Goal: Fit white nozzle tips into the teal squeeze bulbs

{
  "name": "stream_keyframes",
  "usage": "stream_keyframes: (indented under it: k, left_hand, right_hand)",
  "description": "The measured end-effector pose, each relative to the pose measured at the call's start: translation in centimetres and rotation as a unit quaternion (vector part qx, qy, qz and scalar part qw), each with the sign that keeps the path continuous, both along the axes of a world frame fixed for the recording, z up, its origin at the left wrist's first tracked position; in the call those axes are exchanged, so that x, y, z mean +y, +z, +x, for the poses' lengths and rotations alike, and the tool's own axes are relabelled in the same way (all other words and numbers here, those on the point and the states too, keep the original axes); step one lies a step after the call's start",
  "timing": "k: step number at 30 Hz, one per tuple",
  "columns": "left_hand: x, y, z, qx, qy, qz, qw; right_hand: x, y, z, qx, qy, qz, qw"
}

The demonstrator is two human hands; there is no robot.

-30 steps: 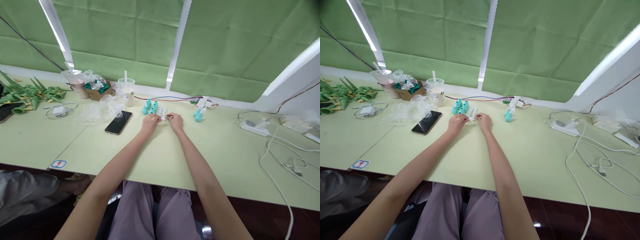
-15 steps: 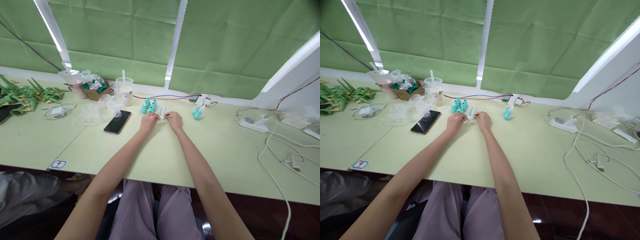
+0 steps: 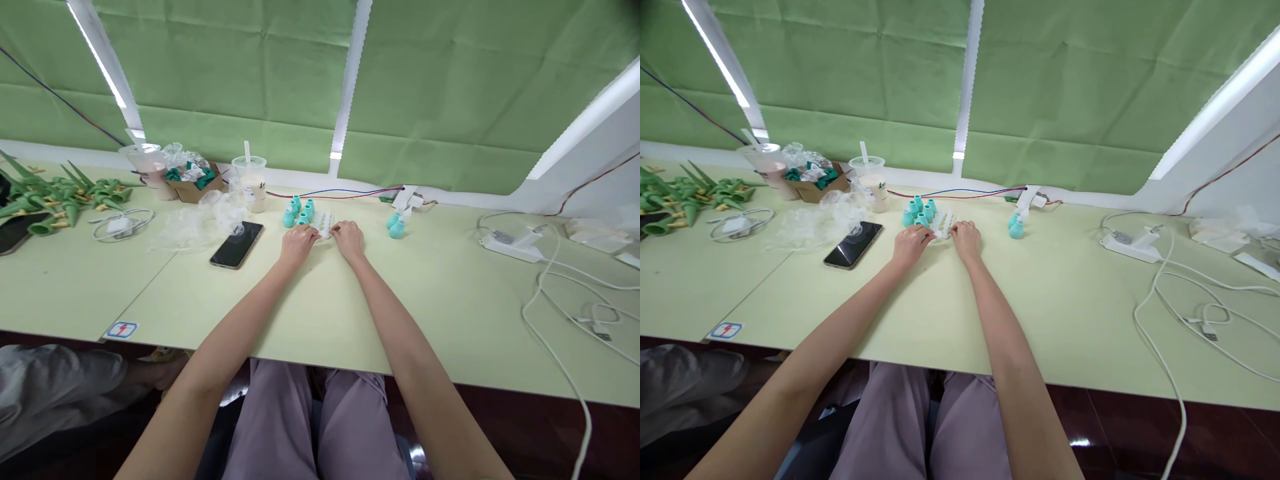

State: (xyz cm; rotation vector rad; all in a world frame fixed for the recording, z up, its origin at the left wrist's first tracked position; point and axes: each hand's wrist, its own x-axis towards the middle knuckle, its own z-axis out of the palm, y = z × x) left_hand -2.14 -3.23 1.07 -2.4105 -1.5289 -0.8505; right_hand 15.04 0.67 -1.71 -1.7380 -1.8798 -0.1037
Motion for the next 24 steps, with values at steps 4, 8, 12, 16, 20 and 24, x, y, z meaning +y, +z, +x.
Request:
stream_keyframes:
  k: [4, 8, 12, 16, 20, 24]
  left_hand:
    - [0.04, 0.00, -0.04, -0.005, 0.002, 0.001, 1.000]
    - [0.01, 0.06, -0.02, -0.003, 0.001, 0.008, 1.000]
    - [-0.08, 0.18, 0.06, 0.000, 0.003, 0.005, 1.000]
    - [-0.08, 0.23, 0.12, -0.002, 0.000, 0.000, 1.000]
    - [0.02, 0.13, 0.13, -0.004, -0.003, 0.000, 1.000]
    - [0.09, 0.04, 0.13, 0.000, -0.001, 0.002, 1.000]
  right_hand:
    - [-0.20, 0.04, 0.07, -0.006, -0.001, 0.012, 1.000]
    - [-0.27, 0.15, 0.02, -0.011, 0.008, 0.012, 1.000]
    - [-0.39, 0.30, -0.11, -0.024, 0.015, 0.002, 1.000]
    - [-0.55, 0.28, -0.02, 0.002, -0.004, 0.010, 1.000]
    - [-0.50, 0.15, 0.23, 0.052, -0.001, 0.000, 0.999]
    - [-0.36, 0.14, 0.28, 0.050, 0.015, 0.001, 0.999]
